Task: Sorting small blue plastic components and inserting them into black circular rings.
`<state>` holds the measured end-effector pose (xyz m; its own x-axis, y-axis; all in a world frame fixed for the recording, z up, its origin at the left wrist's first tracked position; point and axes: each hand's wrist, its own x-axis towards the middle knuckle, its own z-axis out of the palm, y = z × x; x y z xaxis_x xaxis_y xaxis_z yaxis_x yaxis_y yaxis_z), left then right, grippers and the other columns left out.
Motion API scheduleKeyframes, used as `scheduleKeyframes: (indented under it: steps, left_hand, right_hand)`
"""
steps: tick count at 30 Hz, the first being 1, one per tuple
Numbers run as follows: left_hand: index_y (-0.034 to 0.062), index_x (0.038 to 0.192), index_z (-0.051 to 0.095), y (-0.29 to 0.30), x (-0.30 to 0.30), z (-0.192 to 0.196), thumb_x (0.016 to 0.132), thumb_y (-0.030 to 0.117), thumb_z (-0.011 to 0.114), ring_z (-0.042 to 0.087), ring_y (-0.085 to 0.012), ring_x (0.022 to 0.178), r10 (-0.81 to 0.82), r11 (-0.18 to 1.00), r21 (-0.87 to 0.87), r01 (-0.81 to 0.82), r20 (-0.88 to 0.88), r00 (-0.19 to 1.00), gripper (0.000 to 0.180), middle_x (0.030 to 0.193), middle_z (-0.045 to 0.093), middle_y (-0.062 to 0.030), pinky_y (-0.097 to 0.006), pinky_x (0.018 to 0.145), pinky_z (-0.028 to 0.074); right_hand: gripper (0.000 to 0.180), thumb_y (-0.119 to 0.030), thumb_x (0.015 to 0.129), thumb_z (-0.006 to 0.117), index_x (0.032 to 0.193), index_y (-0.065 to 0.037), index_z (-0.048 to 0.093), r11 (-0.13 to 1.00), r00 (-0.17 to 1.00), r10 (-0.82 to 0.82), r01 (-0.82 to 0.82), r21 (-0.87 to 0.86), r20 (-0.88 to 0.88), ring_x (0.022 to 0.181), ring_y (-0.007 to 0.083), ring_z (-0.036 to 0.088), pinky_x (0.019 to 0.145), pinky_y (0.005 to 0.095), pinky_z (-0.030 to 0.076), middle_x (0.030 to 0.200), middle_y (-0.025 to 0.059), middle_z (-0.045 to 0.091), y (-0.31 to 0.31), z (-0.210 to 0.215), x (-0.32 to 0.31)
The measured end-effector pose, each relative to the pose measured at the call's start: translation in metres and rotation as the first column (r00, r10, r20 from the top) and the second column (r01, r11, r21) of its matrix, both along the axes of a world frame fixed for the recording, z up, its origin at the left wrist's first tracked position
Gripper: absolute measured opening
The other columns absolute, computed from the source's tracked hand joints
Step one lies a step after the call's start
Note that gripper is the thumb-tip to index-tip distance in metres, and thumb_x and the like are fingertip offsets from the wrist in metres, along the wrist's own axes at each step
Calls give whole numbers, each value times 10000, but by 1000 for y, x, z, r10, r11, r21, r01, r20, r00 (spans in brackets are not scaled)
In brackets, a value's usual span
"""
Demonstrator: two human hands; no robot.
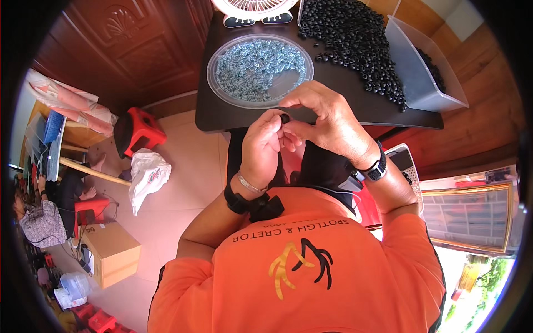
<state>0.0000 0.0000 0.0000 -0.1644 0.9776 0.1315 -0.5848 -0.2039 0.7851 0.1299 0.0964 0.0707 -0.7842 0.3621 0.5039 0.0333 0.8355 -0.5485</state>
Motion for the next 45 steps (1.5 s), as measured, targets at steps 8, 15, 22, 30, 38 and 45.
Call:
scheduleKeyframes:
  steps: [8, 15, 22, 30, 38, 45]
  left_hand:
    - [-4, 1030, 541, 1, -7, -6, 957, 243, 413, 595, -151, 726, 18, 1000, -10, -17, 48, 999, 288, 830, 605, -66, -257, 645, 446]
    - [10, 1021, 549, -7, -18, -12, 949, 238, 420, 585, -144, 704, 89, 993, -76, -93, -50, 995, 272, 821, 593, -57, -254, 645, 447]
    - [44, 914, 518, -13, -33, -11, 938, 258, 421, 581, -186, 697, 166, 983, -83, -166, -9, 986, 237, 776, 555, -63, -278, 637, 435]
    - [48, 890, 520, -16, -39, -11, 913, 251, 428, 578, -193, 696, 162, 981, -103, -161, -6, 987, 224, 770, 555, -67, -284, 637, 432]
    - [47, 885, 520, -14, -38, -14, 913, 251, 422, 578, -194, 695, 141, 983, -117, -139, 4, 990, 228, 767, 554, -66, -284, 640, 432]
    - [48, 881, 517, -15, -38, -13, 915, 248, 418, 578, -195, 691, 140, 983, -119, -139, -7, 990, 227, 765, 554, -67, -284, 639, 433]
  right_hand:
    - [205, -83, 643, 748, 811, -72, 631, 972, 993, -91, 105, 212, -75, 753, 266, 603, 656, 355, 514, 819, 53, 625, -2, -13, -9]
    - [150, -73, 668, 717, 789, -71, 629, 984, 999, -39, 42, 172, -20, 750, 264, 600, 684, 355, 506, 784, 50, 619, 0, -10, -21]
    - [135, -69, 787, 609, 895, -81, 689, 974, 957, -208, 184, 130, 202, 842, 302, 626, 725, 386, 505, 843, 102, 647, 51, -15, -45]
    - [150, -81, 792, 597, 865, -133, 718, 782, 875, -451, 295, 549, 173, 896, 281, 612, 788, 386, 515, 878, 75, 640, 91, -30, -51]
    - [128, -96, 816, 590, 869, -102, 706, 873, 887, -405, 304, 380, 221, 930, 292, 613, 808, 398, 510, 898, 74, 665, 87, -18, -45]
    - [208, -71, 794, 586, 967, -103, 698, 944, 911, -274, 194, 268, 307, 933, 304, 608, 826, 389, 500, 968, 90, 655, 81, -21, -58]
